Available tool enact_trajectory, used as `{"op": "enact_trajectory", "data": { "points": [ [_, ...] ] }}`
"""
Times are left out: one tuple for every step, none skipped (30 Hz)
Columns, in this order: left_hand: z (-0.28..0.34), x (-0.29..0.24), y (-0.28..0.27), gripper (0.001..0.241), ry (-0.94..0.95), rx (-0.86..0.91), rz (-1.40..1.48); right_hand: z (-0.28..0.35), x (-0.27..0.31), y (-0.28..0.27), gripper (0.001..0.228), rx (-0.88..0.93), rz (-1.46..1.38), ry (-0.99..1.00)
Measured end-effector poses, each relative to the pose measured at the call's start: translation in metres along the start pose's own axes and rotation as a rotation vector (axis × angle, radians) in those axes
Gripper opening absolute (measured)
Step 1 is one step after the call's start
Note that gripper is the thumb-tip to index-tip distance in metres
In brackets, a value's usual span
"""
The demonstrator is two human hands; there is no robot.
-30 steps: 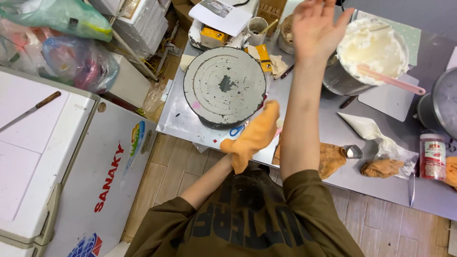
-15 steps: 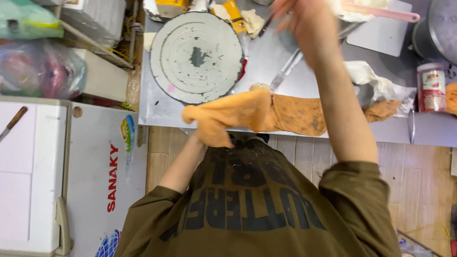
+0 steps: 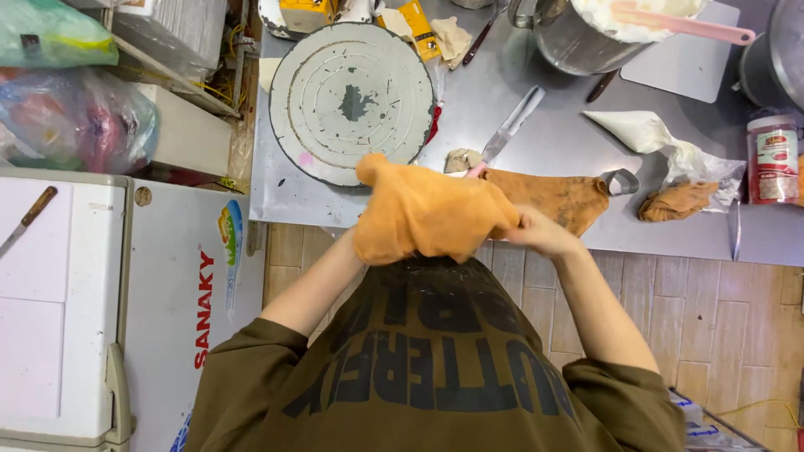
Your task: The person wipes down several square cloths, a metal palette knife, and a cake scraper with an orange cloth. They then move a piping bag into a freezer, retrieve some plastic wrap and other items from a shelf, and finally place a plastic container into a large green plastic bag.
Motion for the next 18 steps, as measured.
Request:
{"op": "enact_trajectory", "data": {
  "points": [
    [0.0, 0.007, -0.001, 0.066, -0.041, 0.038, -0.041, 0.007, -0.005, 0.001, 0.075, -0.096, -0.042, 0.034],
    [0.005, 0.019, -0.007, 0.066, -0.12, 0.043, -0.08, 0.018, -0.013, 0.005, 0.073, -0.191, -0.084, 0.068],
    [0.013, 0.034, -0.018, 0.067, -0.234, 0.036, -0.103, 0.028, -0.02, 0.007, 0.071, -0.286, -0.122, 0.099],
    [0.029, 0.052, -0.033, 0.067, -0.381, 0.015, -0.132, 0.04, -0.026, 0.005, 0.069, -0.313, -0.178, 0.118],
    [0.047, 0.071, -0.048, 0.068, -0.487, -0.019, -0.128, 0.055, -0.034, 0.002, 0.068, -0.337, -0.236, 0.143],
    [0.068, 0.093, -0.061, 0.068, -0.59, -0.059, -0.104, 0.07, -0.049, 0.002, 0.063, -0.344, -0.143, 0.223],
    [0.091, 0.11, -0.076, 0.069, -0.684, -0.106, -0.072, 0.08, -0.067, 0.003, 0.059, -0.35, -0.05, 0.294],
    [0.111, 0.124, -0.086, 0.069, -0.713, -0.147, -0.027, 0.089, -0.088, 0.011, 0.056, -0.331, -0.046, 0.332],
    [0.123, 0.132, -0.094, 0.069, -0.644, -0.144, 0.04, 0.095, -0.109, 0.019, 0.054, -0.316, -0.04, 0.37],
    [0.131, 0.135, -0.101, 0.069, -0.575, -0.141, 0.106, 0.095, -0.122, 0.019, 0.053, -0.3, -0.034, 0.408],
    [0.134, 0.135, -0.101, 0.07, -0.508, -0.138, 0.178, 0.094, -0.124, 0.017, 0.052, -0.3, -0.142, 0.346],
    [0.132, 0.13, -0.102, 0.068, -0.465, -0.192, 0.2, 0.091, -0.121, 0.018, 0.051, -0.299, -0.249, 0.284],
    [0.125, 0.119, -0.103, 0.067, -0.416, -0.244, 0.22, 0.086, -0.11, 0.02, 0.05, -0.295, -0.351, 0.218],
    [0.115, 0.105, -0.104, 0.067, -0.366, -0.295, 0.239, 0.082, -0.092, 0.015, 0.047, -0.4, -0.313, 0.174],
    [0.101, 0.085, -0.107, 0.06, -0.27, -0.366, 0.046, 0.075, -0.068, 0.006, 0.044, -0.505, -0.273, 0.126],
    [0.088, 0.065, -0.109, 0.053, -0.173, -0.435, -0.148, 0.067, -0.042, -0.003, 0.042, -0.609, -0.233, 0.077],
    [0.077, 0.046, -0.108, 0.046, -0.07, -0.502, -0.343, 0.058, -0.019, -0.011, 0.037, -0.689, -0.244, 0.006],
    [0.071, 0.033, -0.105, 0.041, -0.04, -0.582, -0.442, 0.05, -0.001, -0.018, 0.034, -0.769, -0.255, -0.066]
  ]
}}
Point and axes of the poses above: each hand's wrist, its own z-axis away from the middle knuckle, its own y-axis out of the palm, x = y × z, the point moved 4 cm from there along -z, towards the middle knuckle, and after that the axes turned 1 degree about -x, right-handed, at the moved point
